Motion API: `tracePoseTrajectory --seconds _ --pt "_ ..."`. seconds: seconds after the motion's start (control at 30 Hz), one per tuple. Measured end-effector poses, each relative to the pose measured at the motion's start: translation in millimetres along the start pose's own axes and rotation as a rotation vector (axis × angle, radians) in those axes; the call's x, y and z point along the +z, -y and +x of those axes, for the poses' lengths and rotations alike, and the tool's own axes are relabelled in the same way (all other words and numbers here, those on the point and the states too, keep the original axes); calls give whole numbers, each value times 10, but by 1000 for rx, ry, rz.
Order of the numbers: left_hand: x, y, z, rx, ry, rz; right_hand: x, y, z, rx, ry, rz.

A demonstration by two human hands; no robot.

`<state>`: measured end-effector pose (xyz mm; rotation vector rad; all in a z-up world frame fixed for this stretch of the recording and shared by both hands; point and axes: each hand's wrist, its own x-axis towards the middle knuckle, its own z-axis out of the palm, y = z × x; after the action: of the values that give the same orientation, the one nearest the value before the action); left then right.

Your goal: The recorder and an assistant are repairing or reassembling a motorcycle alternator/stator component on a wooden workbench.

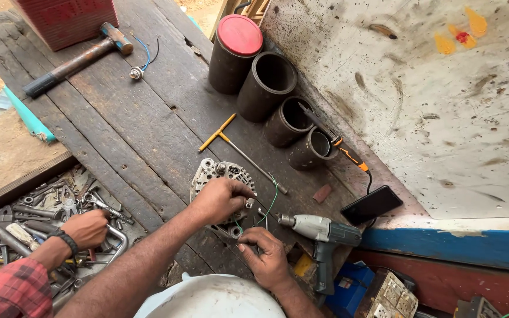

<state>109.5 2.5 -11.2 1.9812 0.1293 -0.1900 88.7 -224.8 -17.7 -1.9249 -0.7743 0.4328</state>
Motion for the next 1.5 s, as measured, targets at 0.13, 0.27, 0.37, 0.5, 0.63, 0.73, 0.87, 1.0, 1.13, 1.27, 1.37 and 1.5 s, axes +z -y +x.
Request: tracePoseTrajectory --seconds 0.13,0.27,0.37,0.5,0.63,0.73,0.87,1.0,1.13,1.27,1.37,1.5 --pt "59 41 -45 60 -11 -27 8 -24 -9 -10 -16 10" --pt "84 -103 -121 80 -98 234 34 -109 -21 -2 -47 106" --pt "147 -86 -127 115 -104 301 58 -332 -31 51 -96 274" --pt "166 -111 -156 226 -172 349 63 -327 141 106 -270 558" --pt "180 -200 -226 183 -180 378 61 -188 255 172 -330 590" --pt "173 -167 -226 170 -195 445 96 -249 280 199 -388 514" --pt "205 -27 -225 216 -161 354 101 -215 296 189 -409 506" --pt "40 -85 -304 170 -122 117 76 -248 338 190 -391 423" --pt "42 61 -319 171 -170 -10 58 -211 368 220 -366 413" --pt "82 109 -279 161 -207 -80 27 -188 405 228 -348 377" --pt "71 84 -275 149 -235 -117 10 -150 433 256 -331 349" --pt "94 49 -271 108 -259 -100 4 -184 458 244 -323 239"
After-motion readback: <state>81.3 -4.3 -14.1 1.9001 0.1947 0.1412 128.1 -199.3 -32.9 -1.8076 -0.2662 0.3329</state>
